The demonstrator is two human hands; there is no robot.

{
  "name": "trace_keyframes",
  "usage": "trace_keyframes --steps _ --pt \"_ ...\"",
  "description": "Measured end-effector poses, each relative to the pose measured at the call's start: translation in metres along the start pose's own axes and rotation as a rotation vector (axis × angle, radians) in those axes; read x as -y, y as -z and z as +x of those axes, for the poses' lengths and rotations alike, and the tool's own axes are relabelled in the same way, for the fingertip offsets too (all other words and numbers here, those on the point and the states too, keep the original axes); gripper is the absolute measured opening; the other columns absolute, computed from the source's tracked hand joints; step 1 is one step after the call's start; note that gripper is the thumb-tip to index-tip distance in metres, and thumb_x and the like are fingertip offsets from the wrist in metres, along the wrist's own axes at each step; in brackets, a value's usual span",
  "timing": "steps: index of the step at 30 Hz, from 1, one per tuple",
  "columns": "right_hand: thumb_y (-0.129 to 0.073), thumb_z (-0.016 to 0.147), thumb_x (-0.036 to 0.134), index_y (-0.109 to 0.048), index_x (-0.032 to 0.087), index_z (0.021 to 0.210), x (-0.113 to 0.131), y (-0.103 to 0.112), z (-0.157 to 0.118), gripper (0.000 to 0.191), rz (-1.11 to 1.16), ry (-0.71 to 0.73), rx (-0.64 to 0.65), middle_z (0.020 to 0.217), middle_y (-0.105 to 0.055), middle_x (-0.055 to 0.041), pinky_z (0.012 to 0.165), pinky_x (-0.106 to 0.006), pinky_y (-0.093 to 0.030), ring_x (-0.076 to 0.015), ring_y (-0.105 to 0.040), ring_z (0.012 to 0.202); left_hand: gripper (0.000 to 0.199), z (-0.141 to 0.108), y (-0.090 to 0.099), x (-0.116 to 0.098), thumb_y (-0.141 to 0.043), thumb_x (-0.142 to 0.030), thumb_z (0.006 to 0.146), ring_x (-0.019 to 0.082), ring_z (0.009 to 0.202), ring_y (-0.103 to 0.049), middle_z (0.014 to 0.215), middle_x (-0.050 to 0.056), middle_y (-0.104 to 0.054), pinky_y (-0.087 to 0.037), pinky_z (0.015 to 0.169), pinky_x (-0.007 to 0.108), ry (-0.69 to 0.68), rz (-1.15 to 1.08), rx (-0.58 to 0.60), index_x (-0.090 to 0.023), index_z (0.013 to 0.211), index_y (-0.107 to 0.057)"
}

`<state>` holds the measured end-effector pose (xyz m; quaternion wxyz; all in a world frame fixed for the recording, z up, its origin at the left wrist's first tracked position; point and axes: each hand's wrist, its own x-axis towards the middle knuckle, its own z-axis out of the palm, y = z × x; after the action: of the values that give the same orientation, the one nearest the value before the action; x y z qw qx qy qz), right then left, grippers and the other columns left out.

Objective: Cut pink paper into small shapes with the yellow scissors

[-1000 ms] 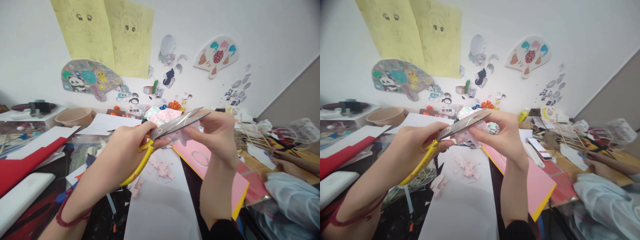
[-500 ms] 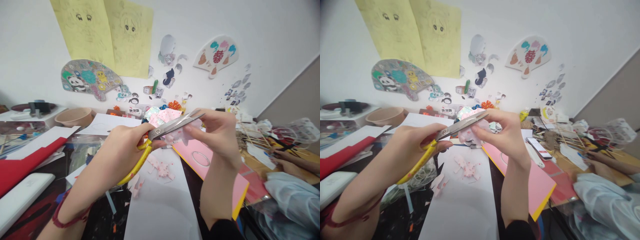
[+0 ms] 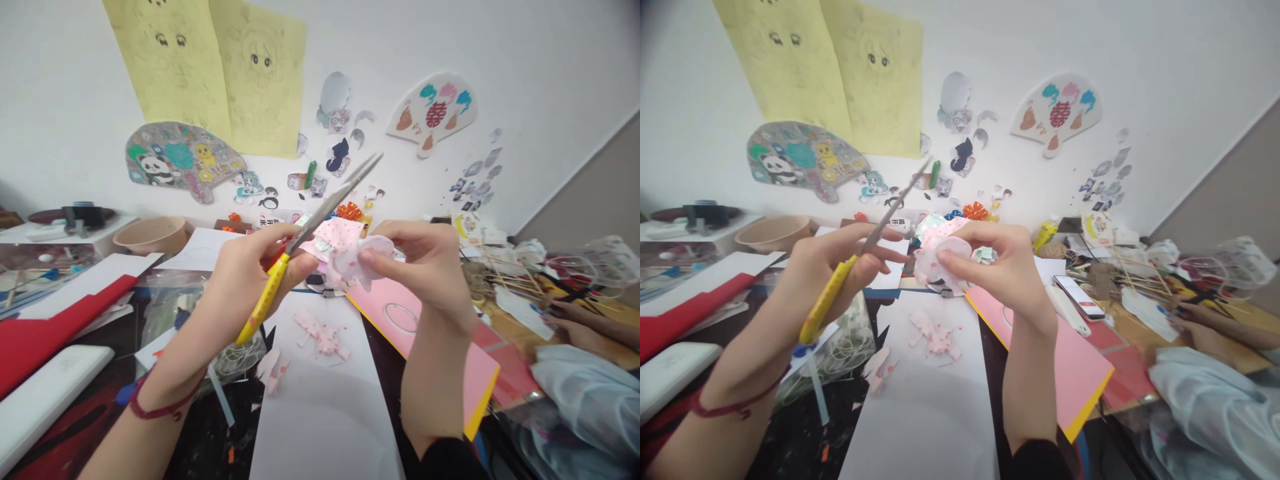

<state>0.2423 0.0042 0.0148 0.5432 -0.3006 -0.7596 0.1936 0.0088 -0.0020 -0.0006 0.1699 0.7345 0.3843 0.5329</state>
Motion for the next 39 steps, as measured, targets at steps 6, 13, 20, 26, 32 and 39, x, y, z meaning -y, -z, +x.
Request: trace_keyframes --steps 6,13,20,26,32,39 --pt "-0.08 0.083 0.029 -0.075 0.022 0.074 -0.002 -0.012 0.004 0.012 0.026 -0.033 0.053 0.071 -0.071 0.0004 0.059 -0.027 -0.046 -0.0123 -0.06 0.067 0.035 -0.002 -0.024 -0.012 -0.086 -0.027 0.076 0.013 0.057 -0.067 0.073 0.001 -0.075 -0.056 0.056 0.023 0.174 -0.428 -0.063 -0.017 0.105 -0.07" --pt "-0.087 0.076 0.033 -0.078 0.022 0.081 -0.015 -0.035 0.011 0.015 0.266 -0.128 -0.071 0.075 -0.073 0.0006 0.058 -0.025 -0.051 -0.0127 -0.065 0.068 0.029 -0.005 -0.027 -0.006 -0.081 -0.022 0.081 0.01 0.055 -0.062 0.068 -0.004 -0.068 -0.05 0.053 0.022 0.1 -0.409 -0.194 -0.019 0.105 -0.066" --pt "-0.085 0.078 0.028 -0.078 0.024 0.079 -0.018 -0.051 0.014 0.008 0.339 -0.085 -0.25 0.074 -0.075 0.0021 0.057 -0.024 -0.053 -0.0113 -0.066 0.065 0.027 -0.002 -0.018 -0.007 -0.078 -0.033 0.086 0.013 0.061 -0.066 0.068 -0.003 -0.069 -0.053 0.063 0.026 0.064 -0.133 -0.173 -0.02 0.106 -0.066" --pt "-0.083 0.08 0.028 -0.076 0.025 0.079 -0.02 -0.041 0.014 0.008 0.157 0.089 -0.408 0.075 -0.074 0.0009 0.063 -0.028 -0.055 -0.0142 -0.067 0.07 0.05 0.002 0.002 0.001 -0.073 -0.057 0.087 0.025 0.092 -0.073 0.107 0.009 -0.078 -0.056 0.08 0.034 -0.095 0.221 -0.069 -0.019 0.119 -0.065" --pt "-0.082 0.081 0.025 -0.078 0.027 0.082 -0.023 -0.034 0.012 0.005 0.129 0.236 -0.436 0.077 -0.073 0.0009 0.065 -0.03 -0.055 -0.0154 -0.066 0.073 0.061 0.0 -0.004 0.001 -0.07 -0.051 0.092 0.028 0.101 -0.07 0.115 0.014 -0.075 -0.053 0.085 0.036 -0.181 0.413 0.001 -0.015 0.14 -0.056" --pt "-0.084 0.079 0.034 -0.077 0.028 0.08 -0.02 -0.036 0.009 0.009 0.118 0.216 -0.378 0.076 -0.074 -0.0006 0.064 -0.035 -0.055 -0.0191 -0.069 0.071 0.052 -0.003 -0.01 -0.001 -0.066 -0.049 0.095 0.023 0.085 -0.069 0.106 0.01 -0.077 -0.05 0.075 0.031 -0.193 0.453 0.027 -0.018 0.136 -0.058"
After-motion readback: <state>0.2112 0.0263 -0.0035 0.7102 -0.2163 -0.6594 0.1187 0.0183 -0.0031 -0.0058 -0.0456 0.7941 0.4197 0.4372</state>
